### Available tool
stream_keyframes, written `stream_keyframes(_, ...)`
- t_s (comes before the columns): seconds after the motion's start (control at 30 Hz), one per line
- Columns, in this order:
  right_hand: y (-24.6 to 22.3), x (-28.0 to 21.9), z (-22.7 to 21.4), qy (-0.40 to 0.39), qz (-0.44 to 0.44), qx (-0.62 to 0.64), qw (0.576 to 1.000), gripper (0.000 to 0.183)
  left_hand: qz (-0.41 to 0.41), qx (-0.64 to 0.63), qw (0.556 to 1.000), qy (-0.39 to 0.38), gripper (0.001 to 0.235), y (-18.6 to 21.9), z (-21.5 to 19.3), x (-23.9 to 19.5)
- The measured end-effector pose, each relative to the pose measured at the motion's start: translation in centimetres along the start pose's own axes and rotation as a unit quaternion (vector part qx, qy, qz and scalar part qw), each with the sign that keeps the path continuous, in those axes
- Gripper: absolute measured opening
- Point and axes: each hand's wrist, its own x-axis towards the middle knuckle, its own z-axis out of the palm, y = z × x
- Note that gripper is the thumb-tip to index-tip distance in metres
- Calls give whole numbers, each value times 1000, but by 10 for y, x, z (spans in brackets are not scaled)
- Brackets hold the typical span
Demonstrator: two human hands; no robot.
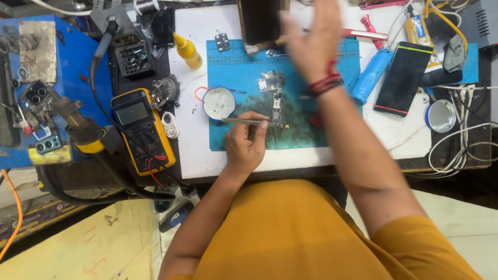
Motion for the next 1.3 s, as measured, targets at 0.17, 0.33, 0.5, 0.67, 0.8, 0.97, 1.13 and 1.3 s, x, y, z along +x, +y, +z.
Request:
stream_keyframes(0.17,79,8,-72,-131,-138,-159,969,19,20,-20,1000,14,12,-9,1,0)
stream_keyframes(0.33,72,13,-98,-143,-236,-119,954,10,28,-7,999,31,15,-16,4,-2)
stream_keyframes(0.5,16,-29,-145,-144,-167,52,974,10,-27,-33,997,65,13,-5,-5,-3)
stream_keyframes(0.67,-33,-89,-180,-262,-32,198,944,28,3,181,983,-7,21,16,-38,6)
stream_keyframes(0.8,-56,-104,-188,-317,-13,142,938,24,32,289,955,-62,30,26,-43,27)
stream_keyframes(0.97,-64,-110,-186,-340,-32,53,938,28,34,412,896,-161,21,21,-19,65)
stream_keyframes(1.13,-64,-108,-185,-367,-11,31,930,30,103,422,887,-155,39,16,-10,69)
stream_keyframes(1.3,-70,-105,-187,-377,-29,26,925,35,258,438,827,-239,42,7,-8,63)
